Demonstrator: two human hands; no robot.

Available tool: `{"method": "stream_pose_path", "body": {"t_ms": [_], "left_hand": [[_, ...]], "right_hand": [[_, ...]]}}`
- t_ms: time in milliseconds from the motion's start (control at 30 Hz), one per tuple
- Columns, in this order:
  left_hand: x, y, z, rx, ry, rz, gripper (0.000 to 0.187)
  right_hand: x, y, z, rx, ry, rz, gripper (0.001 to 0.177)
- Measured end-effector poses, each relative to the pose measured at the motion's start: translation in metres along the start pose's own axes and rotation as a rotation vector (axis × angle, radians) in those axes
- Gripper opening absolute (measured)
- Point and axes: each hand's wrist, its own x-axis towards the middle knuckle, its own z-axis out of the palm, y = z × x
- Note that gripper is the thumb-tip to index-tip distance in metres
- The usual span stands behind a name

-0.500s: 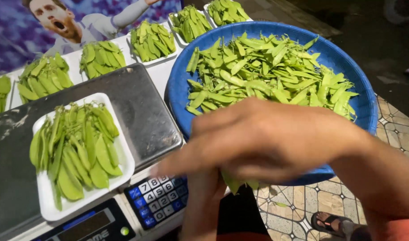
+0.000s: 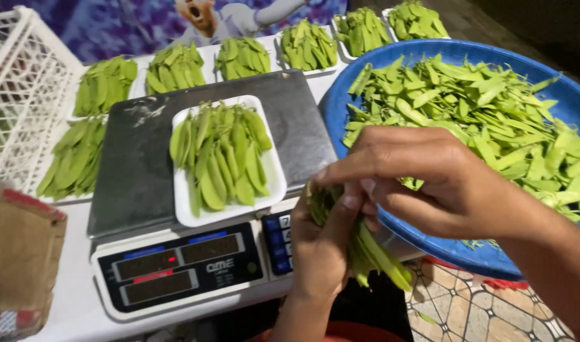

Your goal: Sorting green beans from a large bowl and placing them into styrofoam trays on a digital scale to be weighed.

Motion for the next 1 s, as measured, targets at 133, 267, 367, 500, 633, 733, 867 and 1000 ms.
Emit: {"method": "stream_pose_path", "body": {"t_ms": [133,267,367,500,633,733,867,1000], "left_hand": [[-0.004,0.037,-0.01,0.288,0.37,-0.077,0.024],[0.005,0.099,-0.012,0.186,0.069,0.356,0.025],[0.029,0.145,0.001,0.446,-0.117,0.466,0.018],[0.077,0.173,0.019,0.67,-0.067,0.6,0.013],[0.1,0.184,0.011,0.785,-0.056,0.528,0.014],[0.118,0.188,0.006,0.884,-0.058,0.447,0.016],[0.145,0.19,0.008,1.004,-0.071,0.345,0.021],[0.167,0.184,0.007,1.116,-0.082,0.226,0.027]], "right_hand": [[0.038,-0.03,0.012,0.026,-0.014,-0.109,0.03],[0.064,-0.025,0.029,-0.087,-0.043,0.009,0.048],[0.088,-0.023,0.031,0.171,-0.24,0.136,0.069],[0.12,-0.009,0.041,0.722,-0.1,0.367,0.071],[0.162,-0.012,0.056,0.676,0.192,0.777,0.053],[0.166,0.007,0.058,0.822,0.216,0.825,0.027],[0.167,0.014,0.061,1.002,0.237,0.898,0.033],[0.164,0.024,0.074,1.189,0.375,0.858,0.031]]}}
